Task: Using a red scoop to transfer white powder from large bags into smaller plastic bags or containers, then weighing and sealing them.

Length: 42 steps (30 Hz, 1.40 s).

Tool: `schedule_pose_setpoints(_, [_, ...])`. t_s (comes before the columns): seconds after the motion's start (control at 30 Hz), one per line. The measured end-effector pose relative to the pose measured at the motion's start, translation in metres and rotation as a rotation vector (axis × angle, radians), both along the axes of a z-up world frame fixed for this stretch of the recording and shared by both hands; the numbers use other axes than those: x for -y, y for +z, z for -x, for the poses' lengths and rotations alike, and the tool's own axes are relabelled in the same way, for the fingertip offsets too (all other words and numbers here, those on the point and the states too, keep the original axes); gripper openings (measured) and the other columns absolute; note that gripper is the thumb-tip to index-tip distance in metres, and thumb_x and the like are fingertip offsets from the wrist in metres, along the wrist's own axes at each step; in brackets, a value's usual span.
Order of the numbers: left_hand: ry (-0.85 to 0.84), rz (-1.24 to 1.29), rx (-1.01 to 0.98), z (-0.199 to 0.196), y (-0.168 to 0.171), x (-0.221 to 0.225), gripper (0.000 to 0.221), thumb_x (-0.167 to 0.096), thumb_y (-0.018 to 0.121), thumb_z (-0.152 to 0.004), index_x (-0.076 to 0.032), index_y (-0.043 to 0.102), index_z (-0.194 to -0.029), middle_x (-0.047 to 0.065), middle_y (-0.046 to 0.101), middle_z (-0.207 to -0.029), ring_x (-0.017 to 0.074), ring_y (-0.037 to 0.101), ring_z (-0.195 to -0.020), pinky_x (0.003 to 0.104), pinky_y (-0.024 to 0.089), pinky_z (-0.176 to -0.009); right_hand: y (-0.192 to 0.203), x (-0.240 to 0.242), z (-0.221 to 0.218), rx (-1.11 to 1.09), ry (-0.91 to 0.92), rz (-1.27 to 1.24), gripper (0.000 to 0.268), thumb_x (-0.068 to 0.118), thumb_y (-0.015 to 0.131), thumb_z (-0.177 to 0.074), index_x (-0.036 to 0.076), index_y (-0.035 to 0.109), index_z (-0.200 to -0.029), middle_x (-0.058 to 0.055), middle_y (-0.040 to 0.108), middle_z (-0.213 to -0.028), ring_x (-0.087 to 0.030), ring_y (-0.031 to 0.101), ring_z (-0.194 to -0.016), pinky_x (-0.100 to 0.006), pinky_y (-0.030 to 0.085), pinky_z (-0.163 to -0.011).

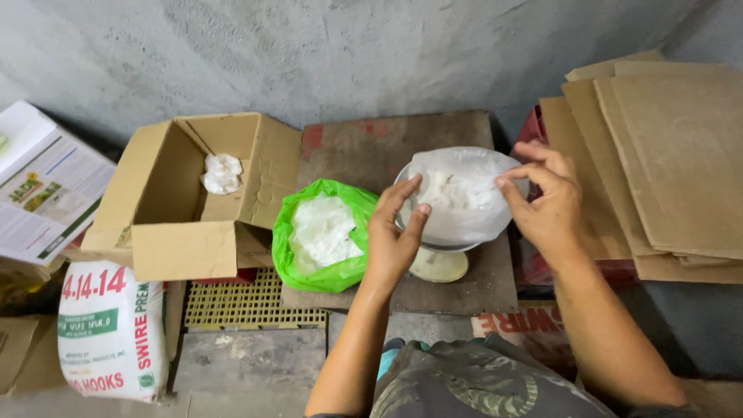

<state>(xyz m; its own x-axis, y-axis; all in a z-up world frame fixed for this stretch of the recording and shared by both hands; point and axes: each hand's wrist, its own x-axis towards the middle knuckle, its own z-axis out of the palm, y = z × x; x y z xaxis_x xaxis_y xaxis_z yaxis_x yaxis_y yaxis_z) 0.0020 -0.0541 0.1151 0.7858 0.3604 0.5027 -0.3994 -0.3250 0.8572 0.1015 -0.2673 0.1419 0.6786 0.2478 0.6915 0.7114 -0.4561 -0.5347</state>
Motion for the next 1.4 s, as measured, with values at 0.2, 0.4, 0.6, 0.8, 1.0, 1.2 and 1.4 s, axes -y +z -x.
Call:
schedule_pose_setpoints(0.2, [-0.212,0.01,-0.025,0.004,0.02,0.034,0.05,-0.012,0.073,-0.092,-0.006,0.061,-0.14,0.017,0.063,-0.141,0.0299,0.061,-0.134,0.038,0.045,-0.116,-0.061,-0.01,-0.013,-0.61,0.195,-0.3,0.025,0.007,0.072,-0.1,0.004,0.068,-0.124,-0.011,0.075,-0.103,-0.015,0.069,-0.097,-0.027,0.054,-0.087])
schedule_pose_setpoints(0.4, [-0.147,-0.382,0.054,-0.001,0.018,0.045,0.068,-0.025,0.077,-0.09,-0.005,0.05,-0.149,0.02,0.063,-0.14,0.0366,0.054,-0.139,0.056,0.019,-0.123,-0.018,-0.022,0.011,-0.985,0.62,-0.536,0.075,-0.007,0.066,-0.085,0.012,0.04,-0.152,-0.001,0.071,-0.115,-0.011,0.065,-0.106,-0.027,0.055,-0.087])
schedule_pose_setpoints(0.6, [-0.155,-0.34,0.036,-0.006,0.037,0.015,0.073,-0.029,0.073,-0.093,-0.007,0.042,-0.156,0.015,0.068,-0.129,0.0264,0.062,-0.128,0.06,0.014,-0.127,-0.013,-0.035,-0.018,-0.679,0.546,-0.301,0.062,-0.009,0.069,-0.094,0.004,0.054,-0.152,-0.011,0.069,-0.118,-0.016,0.066,-0.107,-0.03,0.055,-0.094])
schedule_pose_setpoints(0.8, [-0.153,-0.246,0.112,-0.013,0.037,-0.015,0.071,-0.031,0.067,-0.103,-0.009,0.035,-0.163,0.009,0.07,-0.137,0.0275,0.055,-0.143,0.06,0.013,-0.132,0.06,-0.059,-0.004,-0.428,0.553,-0.007,0.079,-0.008,0.076,-0.078,0.003,0.044,-0.149,-0.009,0.062,-0.131,-0.016,0.061,-0.112,-0.029,0.052,-0.096])
schedule_pose_setpoints(1.0, [-0.166,-0.276,0.139,-0.016,0.042,-0.024,0.076,-0.034,0.071,-0.098,-0.011,0.037,-0.162,0.006,0.071,-0.141,0.0267,0.055,-0.144,0.06,0.012,-0.133,0.076,-0.083,-0.005,-0.492,0.232,0.093,0.047,0.004,0.076,-0.092,0.012,0.063,-0.137,-0.004,0.072,-0.122,-0.012,0.068,-0.108,-0.025,0.059,-0.089])
schedule_pose_setpoints(1.2, [-0.033,-0.325,-0.057,-0.06,-0.018,-0.027,0.133,-0.053,0.091,-0.061,-0.006,0.017,-0.161,0.027,0.031,-0.162,0.0444,0.023,-0.153,0.066,0.007,-0.119,0.128,-0.067,-0.019,-0.307,0.364,-0.186,0.04,0.002,0.073,-0.1,0.009,0.063,-0.139,-0.001,0.073,-0.095,-0.007,0.068,-0.087,-0.023,0.054,-0.079])
schedule_pose_setpoints(1.4, [-0.049,-0.336,-0.194,-0.109,-0.04,0.036,0.141,-0.057,0.094,-0.055,-0.007,0.014,-0.159,0.028,0.019,-0.167,0.049,0.011,-0.153,0.074,0.001,-0.109,0.14,-0.088,0.004,-0.216,0.343,0.013,0.028,0.003,0.074,-0.096,0.005,0.074,-0.124,0.0,0.069,-0.091,-0.005,0.06,-0.083,-0.023,0.053,-0.076])
